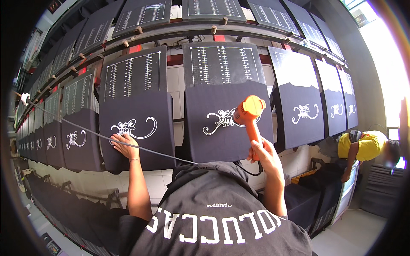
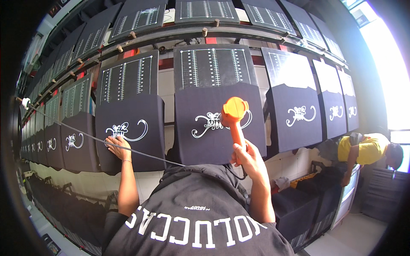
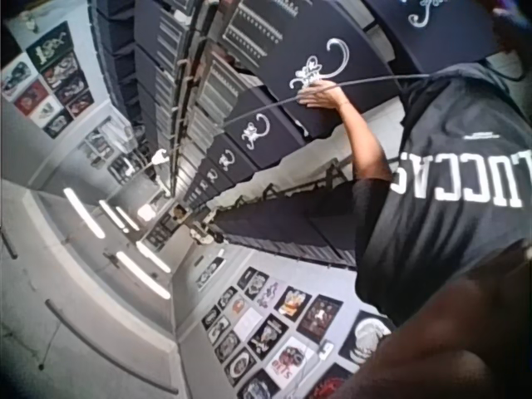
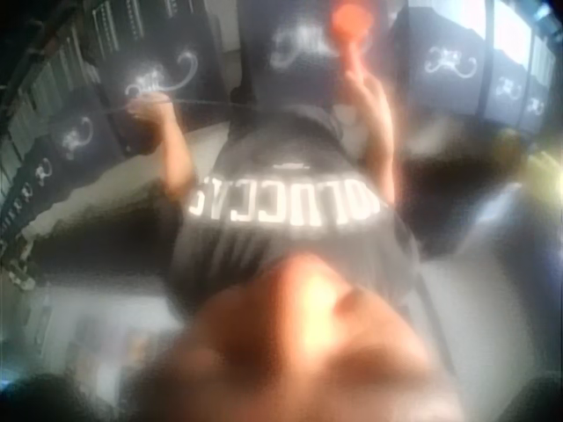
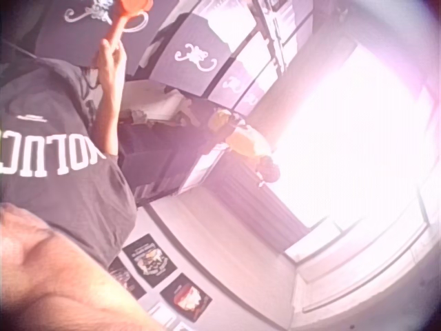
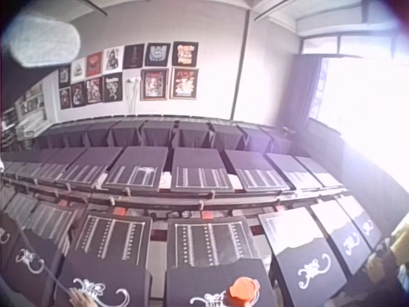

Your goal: The person dries ink on black t-shirts using a heat gun, moving between different shirts mounted on a circular printing rack and touching them by hand.

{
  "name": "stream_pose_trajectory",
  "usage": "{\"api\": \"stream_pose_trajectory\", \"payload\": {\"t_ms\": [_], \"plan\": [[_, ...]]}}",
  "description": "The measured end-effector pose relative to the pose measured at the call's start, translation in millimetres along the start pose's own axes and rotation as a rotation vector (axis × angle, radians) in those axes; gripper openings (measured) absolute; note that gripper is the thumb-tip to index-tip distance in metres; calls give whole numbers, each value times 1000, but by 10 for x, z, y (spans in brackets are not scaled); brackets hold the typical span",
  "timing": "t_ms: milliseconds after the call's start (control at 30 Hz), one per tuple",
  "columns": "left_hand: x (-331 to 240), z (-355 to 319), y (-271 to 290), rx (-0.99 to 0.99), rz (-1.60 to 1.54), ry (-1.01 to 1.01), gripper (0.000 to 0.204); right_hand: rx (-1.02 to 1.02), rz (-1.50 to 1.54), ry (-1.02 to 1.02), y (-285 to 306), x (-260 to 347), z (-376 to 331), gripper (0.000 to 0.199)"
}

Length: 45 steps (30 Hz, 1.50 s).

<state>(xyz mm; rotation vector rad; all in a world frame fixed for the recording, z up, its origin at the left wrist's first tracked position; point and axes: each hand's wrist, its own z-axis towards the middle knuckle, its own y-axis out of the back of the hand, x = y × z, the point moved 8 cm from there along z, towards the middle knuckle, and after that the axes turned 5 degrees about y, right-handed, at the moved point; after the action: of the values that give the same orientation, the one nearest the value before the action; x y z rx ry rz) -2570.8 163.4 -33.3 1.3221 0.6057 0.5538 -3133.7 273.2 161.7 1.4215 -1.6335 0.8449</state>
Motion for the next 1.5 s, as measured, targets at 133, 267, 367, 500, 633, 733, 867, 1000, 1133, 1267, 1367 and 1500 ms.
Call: {"api": "stream_pose_trajectory", "payload": {"t_ms": [133,267,367,500,633,733,867,1000,1133,1267,1367,1500], "plan": [[-329,-294,33,2,-30,-151,68,18,46,-37,72,10,-9,26],[-681,-566,137,57,-89,-336,66,-125,6,58,69,-47,145,31],[-674,-471,155,65,-105,-322,66,-76,35,60,22,41,211,31],[-668,-280,94,13,-88,-308,66,-69,61,88,54,30,334,32],[-855,-354,59,32,-95,-379,66,-133,38,113,50,36,381,30],[-1050,-557,96,77,-121,-456,67,-125,52,79,120,-26,410,30],[-1290,-931,216,139,-177,-586,67,-160,17,103,109,-25,409,30],[-1244,-1150,312,148,-192,-682,68,-118,28,72,140,-1,367,30],[-1087,-1009,371,126,-212,-641,66,-112,27,95,70,1,247,31],[-821,-741,347,84,-301,-506,61,-61,62,20,117,-31,184,30],[-612,-557,455,154,-734,-272,58,-92,10,47,97,-41,138,30],[-446,-616,418,603,-1658,277,76,-44,49,9,156,-39,91,27]]}}
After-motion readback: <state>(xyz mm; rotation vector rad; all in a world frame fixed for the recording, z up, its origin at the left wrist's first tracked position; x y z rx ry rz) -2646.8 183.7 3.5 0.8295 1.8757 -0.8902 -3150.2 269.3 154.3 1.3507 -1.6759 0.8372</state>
